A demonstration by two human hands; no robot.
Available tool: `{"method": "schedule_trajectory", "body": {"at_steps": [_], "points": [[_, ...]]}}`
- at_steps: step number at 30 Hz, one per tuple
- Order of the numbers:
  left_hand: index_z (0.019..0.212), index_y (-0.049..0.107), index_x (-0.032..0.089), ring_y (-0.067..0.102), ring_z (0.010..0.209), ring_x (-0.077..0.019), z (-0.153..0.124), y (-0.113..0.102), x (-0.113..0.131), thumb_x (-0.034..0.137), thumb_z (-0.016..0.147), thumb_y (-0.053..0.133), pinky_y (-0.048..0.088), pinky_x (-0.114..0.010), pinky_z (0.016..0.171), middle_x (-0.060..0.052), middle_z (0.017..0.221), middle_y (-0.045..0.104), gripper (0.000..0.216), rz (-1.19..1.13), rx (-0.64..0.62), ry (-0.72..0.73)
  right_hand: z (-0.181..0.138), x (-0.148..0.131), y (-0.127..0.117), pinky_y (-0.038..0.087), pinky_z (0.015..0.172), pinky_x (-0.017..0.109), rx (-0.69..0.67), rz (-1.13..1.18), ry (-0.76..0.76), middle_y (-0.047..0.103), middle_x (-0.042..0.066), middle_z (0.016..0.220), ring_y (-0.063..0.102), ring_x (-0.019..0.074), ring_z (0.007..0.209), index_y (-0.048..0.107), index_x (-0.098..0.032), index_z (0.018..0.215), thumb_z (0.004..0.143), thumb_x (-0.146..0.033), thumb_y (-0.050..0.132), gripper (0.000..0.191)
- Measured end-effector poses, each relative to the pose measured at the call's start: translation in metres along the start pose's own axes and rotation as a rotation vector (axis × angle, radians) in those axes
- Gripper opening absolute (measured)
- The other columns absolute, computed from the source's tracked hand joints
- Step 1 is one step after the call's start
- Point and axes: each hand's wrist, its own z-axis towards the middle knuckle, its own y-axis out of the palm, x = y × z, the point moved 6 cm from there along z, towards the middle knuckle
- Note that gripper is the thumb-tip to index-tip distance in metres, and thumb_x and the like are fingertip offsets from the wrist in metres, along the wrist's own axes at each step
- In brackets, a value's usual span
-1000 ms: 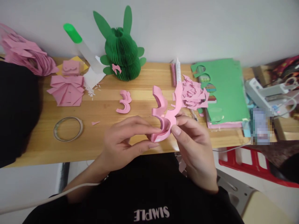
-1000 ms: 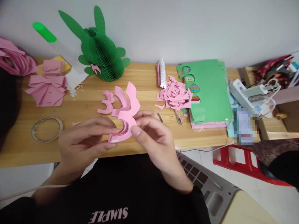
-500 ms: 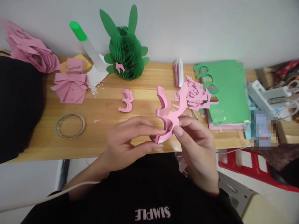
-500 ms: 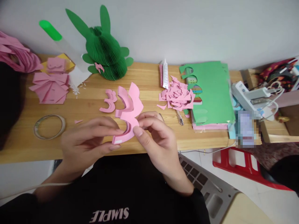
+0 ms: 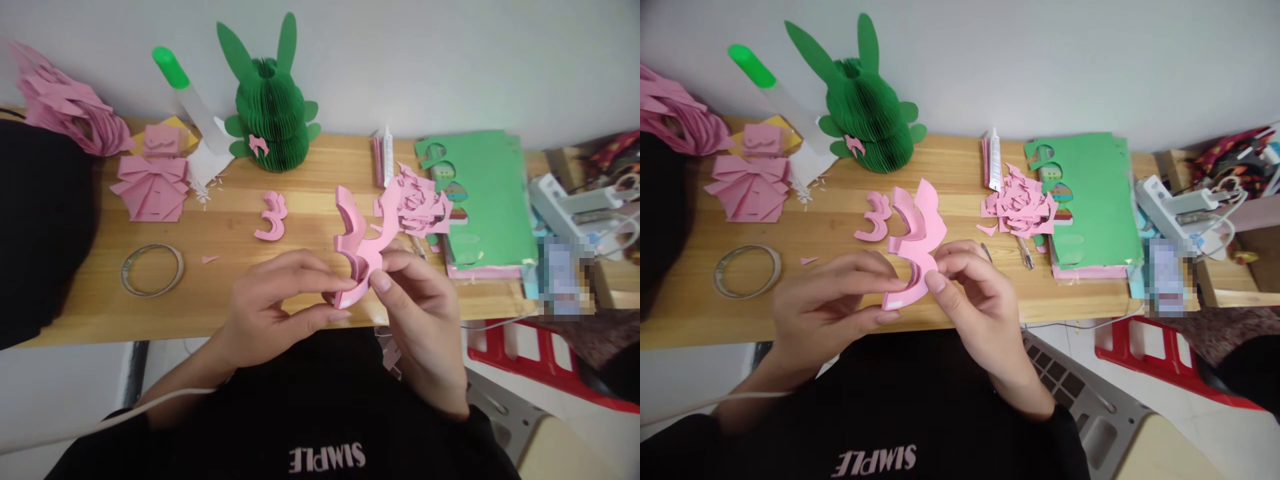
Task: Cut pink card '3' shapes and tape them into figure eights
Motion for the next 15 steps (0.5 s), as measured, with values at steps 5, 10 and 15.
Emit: {"method": "schedule_trajectory", "body": {"at_steps": [5, 10, 15], "points": [[0.104, 0.075, 0.028, 0.067, 0.08, -0.0136, 0.0, -0.0003, 0.0001, 0.018, 0.082, 0.077, 0.054, -0.025, 0.076, -0.001, 0.09, 0.074, 0.024, -0.006, 0.003, 0.012, 0.0, -0.0008, 0.0005, 0.055, 0.083, 0.029, -0.014, -0.003, -0.028, 0.067, 0.0, 0.092, 0.065, 0.0159, 0.09, 0.074, -0.03, 0.09, 0.089, -0.021, 0.069, 0.01], [0.102, 0.075, 0.026, 0.066, 0.078, -0.0131, 0.0022, -0.0007, -0.0012, 0.017, 0.082, 0.075, 0.054, -0.025, 0.074, -0.001, 0.087, 0.072, 0.022, 0.01, -0.009, 0.035, 0.0005, -0.0018, 0.003, 0.054, 0.084, 0.025, -0.029, 0.012, -0.05, 0.067, -0.001, 0.091, 0.064, 0.0131, 0.09, 0.074, -0.031, 0.092, 0.09, -0.016, 0.066, 0.016], [0.103, 0.075, 0.026, 0.069, 0.08, -0.0149, 0.0028, -0.0017, -0.0057, 0.019, 0.082, 0.076, 0.055, -0.026, 0.073, -0.002, 0.087, 0.073, 0.022, 0.032, -0.006, 0.05, 0.0027, 0.0024, 0.0028, 0.056, 0.08, 0.025, 0.005, 0.059, -0.015, 0.072, -0.003, 0.091, 0.067, 0.0132, 0.087, 0.073, -0.031, 0.088, 0.087, -0.018, 0.07, 0.013]]}}
